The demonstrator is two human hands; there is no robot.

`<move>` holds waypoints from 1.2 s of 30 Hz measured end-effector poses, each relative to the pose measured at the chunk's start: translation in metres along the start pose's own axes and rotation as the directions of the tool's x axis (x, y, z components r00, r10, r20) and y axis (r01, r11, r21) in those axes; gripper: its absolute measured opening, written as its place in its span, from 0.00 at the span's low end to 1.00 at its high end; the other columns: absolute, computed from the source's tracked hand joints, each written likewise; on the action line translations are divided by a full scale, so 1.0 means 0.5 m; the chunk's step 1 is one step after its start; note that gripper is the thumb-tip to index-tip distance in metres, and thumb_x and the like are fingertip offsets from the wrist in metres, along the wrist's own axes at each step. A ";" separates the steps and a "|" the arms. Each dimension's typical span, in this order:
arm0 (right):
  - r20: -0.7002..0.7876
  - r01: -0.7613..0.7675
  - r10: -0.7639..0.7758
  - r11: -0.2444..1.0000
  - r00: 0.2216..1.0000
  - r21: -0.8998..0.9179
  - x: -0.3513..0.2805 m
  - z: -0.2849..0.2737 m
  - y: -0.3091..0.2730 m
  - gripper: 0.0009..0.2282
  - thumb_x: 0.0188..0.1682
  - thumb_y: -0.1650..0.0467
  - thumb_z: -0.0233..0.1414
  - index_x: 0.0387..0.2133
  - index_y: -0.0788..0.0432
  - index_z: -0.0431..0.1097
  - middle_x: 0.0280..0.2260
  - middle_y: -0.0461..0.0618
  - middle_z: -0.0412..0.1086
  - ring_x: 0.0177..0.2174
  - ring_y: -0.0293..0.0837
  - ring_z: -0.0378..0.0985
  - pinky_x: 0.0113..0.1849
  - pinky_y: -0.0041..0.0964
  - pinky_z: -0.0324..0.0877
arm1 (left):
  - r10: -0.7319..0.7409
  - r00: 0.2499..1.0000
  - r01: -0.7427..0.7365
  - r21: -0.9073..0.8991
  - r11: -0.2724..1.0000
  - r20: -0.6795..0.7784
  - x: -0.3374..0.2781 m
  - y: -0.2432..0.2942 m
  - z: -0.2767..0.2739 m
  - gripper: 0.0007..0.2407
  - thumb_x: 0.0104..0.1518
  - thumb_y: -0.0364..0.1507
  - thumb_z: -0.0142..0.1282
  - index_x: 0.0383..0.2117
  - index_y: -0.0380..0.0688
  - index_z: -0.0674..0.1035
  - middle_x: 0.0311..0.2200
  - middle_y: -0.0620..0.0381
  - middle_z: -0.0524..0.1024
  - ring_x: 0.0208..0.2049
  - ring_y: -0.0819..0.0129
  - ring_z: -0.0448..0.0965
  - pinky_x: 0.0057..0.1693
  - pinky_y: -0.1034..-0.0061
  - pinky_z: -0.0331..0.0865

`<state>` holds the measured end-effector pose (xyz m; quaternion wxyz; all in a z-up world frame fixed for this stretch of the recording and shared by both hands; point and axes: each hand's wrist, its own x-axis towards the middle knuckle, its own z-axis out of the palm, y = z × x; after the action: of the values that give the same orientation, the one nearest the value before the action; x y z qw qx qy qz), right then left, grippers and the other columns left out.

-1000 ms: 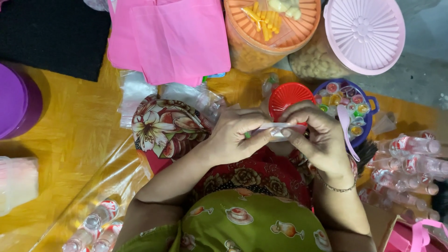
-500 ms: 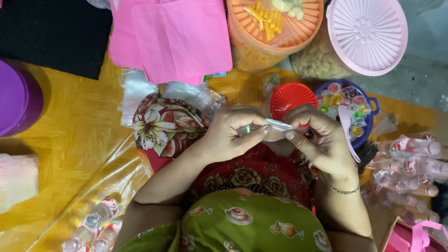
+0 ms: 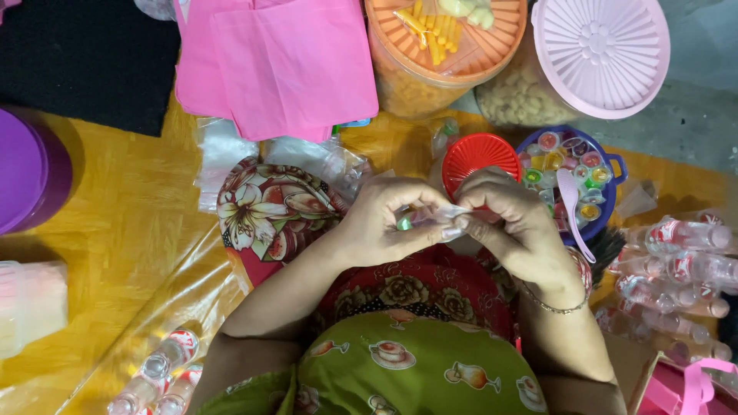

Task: Packing small food items like jelly cups and cookies into individual plastic bags.

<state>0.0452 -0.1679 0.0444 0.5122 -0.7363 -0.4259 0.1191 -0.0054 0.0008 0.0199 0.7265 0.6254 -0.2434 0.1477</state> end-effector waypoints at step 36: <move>-0.208 -0.143 0.254 0.888 0.944 0.437 -0.068 -0.027 0.105 0.07 0.38 0.72 0.51 0.25 0.67 0.64 0.26 0.52 0.64 0.29 0.38 0.63 0.33 0.30 0.61 | -0.437 0.844 0.268 -0.459 0.847 -0.311 -0.048 -0.179 0.022 0.03 0.46 0.24 0.53 0.20 0.36 0.74 0.13 0.58 0.70 0.15 0.81 0.66 0.22 0.91 0.58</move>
<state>0.0589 -0.2082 -0.0033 0.6933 -0.6594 -0.2416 0.1618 0.0192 -0.0235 -0.0669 0.8870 0.4543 0.0090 0.0819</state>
